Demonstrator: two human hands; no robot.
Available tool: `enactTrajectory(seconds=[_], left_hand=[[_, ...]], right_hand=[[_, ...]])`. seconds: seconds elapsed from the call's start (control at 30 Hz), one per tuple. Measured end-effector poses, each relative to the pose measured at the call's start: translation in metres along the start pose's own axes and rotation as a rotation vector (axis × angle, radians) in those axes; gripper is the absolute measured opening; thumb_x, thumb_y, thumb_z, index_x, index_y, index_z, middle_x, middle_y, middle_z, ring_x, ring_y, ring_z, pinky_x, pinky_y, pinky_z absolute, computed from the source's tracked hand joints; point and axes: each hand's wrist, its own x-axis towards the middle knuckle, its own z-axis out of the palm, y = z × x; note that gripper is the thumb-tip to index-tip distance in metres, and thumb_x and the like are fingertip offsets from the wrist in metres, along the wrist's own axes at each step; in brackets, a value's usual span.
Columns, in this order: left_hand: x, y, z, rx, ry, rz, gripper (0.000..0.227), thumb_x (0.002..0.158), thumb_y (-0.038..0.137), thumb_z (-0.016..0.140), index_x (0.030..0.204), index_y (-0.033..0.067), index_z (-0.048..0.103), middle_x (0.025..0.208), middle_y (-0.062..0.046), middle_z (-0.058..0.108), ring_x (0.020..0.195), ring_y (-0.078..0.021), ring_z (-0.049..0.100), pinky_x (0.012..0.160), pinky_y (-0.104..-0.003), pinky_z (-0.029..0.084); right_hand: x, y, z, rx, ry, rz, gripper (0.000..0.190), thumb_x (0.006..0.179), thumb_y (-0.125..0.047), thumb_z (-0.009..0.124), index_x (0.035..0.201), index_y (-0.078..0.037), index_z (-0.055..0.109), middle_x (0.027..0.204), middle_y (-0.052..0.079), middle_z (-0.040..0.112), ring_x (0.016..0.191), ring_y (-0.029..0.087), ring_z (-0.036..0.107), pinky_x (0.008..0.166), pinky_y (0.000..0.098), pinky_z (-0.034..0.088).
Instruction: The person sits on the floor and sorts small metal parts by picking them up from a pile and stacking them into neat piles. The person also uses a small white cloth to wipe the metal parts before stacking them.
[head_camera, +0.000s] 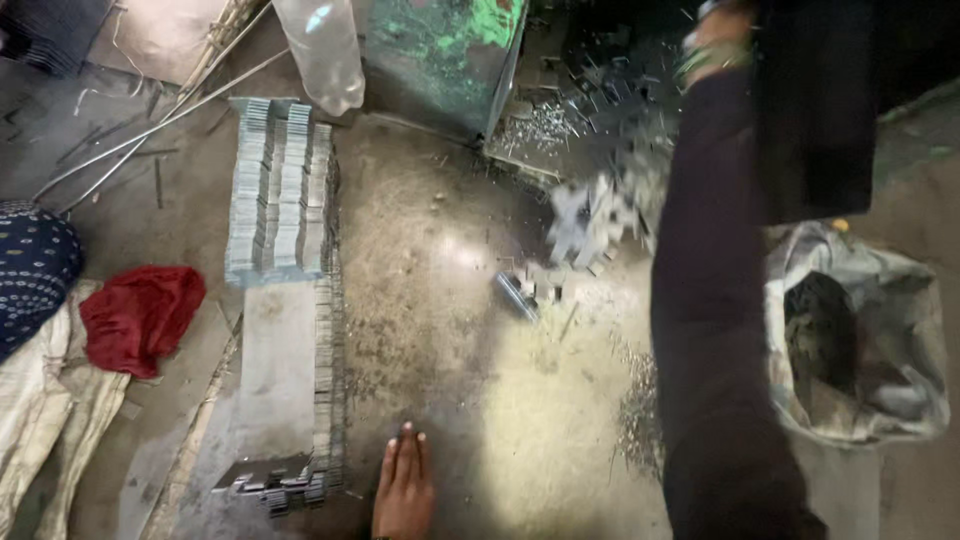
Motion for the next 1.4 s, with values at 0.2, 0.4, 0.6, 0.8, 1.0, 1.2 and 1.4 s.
enactTrajectory(seconds=[0.2, 0.4, 0.6, 0.8, 1.0, 1.2, 1.4], left_hand=[[0.0, 0.0, 0.006, 0.008, 0.104, -0.027, 0.056, 0.096, 0.017, 0.045, 0.143, -0.0143, 0.041, 0.153, -0.039, 0.034, 0.149, -0.0399, 0.024, 0.121, -0.052, 0.018], [0.008, 0.003, -0.001, 0.018, 0.083, -0.057, 0.056, 0.1, 0.02, 0.046, 0.147, -0.0077, 0.039, 0.158, -0.029, 0.035, 0.152, -0.0343, 0.022, 0.123, -0.047, 0.015], [0.002, 0.014, -0.018, 0.194, 0.057, -0.089, 0.057, 0.098, 0.016, 0.046, 0.149, -0.0075, 0.039, 0.156, -0.028, 0.039, 0.152, -0.0356, 0.024, 0.123, -0.047, 0.017], [-0.012, 0.014, -0.029, 0.148, 0.154, -0.09, 0.056, 0.097, 0.016, 0.047, 0.147, -0.0079, 0.043, 0.154, -0.028, 0.043, 0.15, -0.0357, 0.028, 0.123, -0.049, 0.019], [-0.01, 0.013, -0.031, 0.128, 0.089, -0.097, 0.059, 0.096, 0.016, 0.048, 0.149, -0.0086, 0.039, 0.156, -0.03, 0.037, 0.15, -0.037, 0.026, 0.123, -0.049, 0.018], [0.005, 0.01, -0.011, 0.19, 0.056, -0.09, 0.058, 0.099, 0.013, 0.044, 0.151, -0.0119, 0.033, 0.159, -0.035, 0.029, 0.152, -0.0409, 0.022, 0.123, -0.05, 0.016], [0.01, 0.008, -0.004, 0.082, 0.05, -0.055, 0.06, 0.097, 0.013, 0.046, 0.148, -0.0142, 0.033, 0.158, -0.036, 0.026, 0.151, -0.0402, 0.019, 0.122, -0.05, 0.015]], right_hand=[[0.019, -0.01, -0.008, -0.391, -0.156, -0.044, 0.047, 0.105, -0.019, 0.05, 0.146, 0.003, 0.055, 0.116, 0.017, 0.062, 0.099, 0.027, 0.061, 0.08, 0.0404, 0.053], [-0.162, 0.032, -0.086, -0.404, -0.115, -0.222, 0.043, 0.088, -0.016, 0.057, 0.129, -0.012, 0.07, 0.096, 0.026, 0.07, 0.085, 0.045, 0.067, 0.076, 0.0535, 0.055], [-0.471, 0.038, -0.181, -0.228, -0.198, -0.121, 0.047, 0.104, -0.019, 0.046, 0.151, -0.021, 0.049, 0.109, 0.026, 0.071, 0.094, 0.047, 0.068, 0.081, 0.0551, 0.055], [-0.776, -0.008, -0.248, 0.387, -0.265, 0.407, 0.055, 0.1, -0.016, 0.045, 0.154, -0.007, 0.047, 0.074, 0.006, 0.048, 0.061, 0.015, 0.042, 0.054, 0.0336, 0.039], [-0.692, 0.011, -0.189, 0.695, -0.179, 0.354, 0.053, 0.103, -0.019, 0.04, 0.155, -0.007, 0.044, 0.069, 0.0, 0.05, 0.053, 0.01, 0.043, 0.045, 0.0268, 0.036], [-0.236, -0.011, -0.039, 0.304, -0.036, -0.116, 0.045, 0.104, -0.021, 0.047, 0.143, 0.0, 0.05, 0.107, 0.02, 0.066, 0.083, 0.029, 0.062, 0.073, 0.0417, 0.053], [-0.032, -0.071, 0.032, -0.009, -0.087, -0.015, 0.035, 0.101, -0.022, 0.049, 0.128, -0.002, 0.06, 0.112, 0.019, 0.068, 0.091, 0.031, 0.067, 0.075, 0.0427, 0.056]])
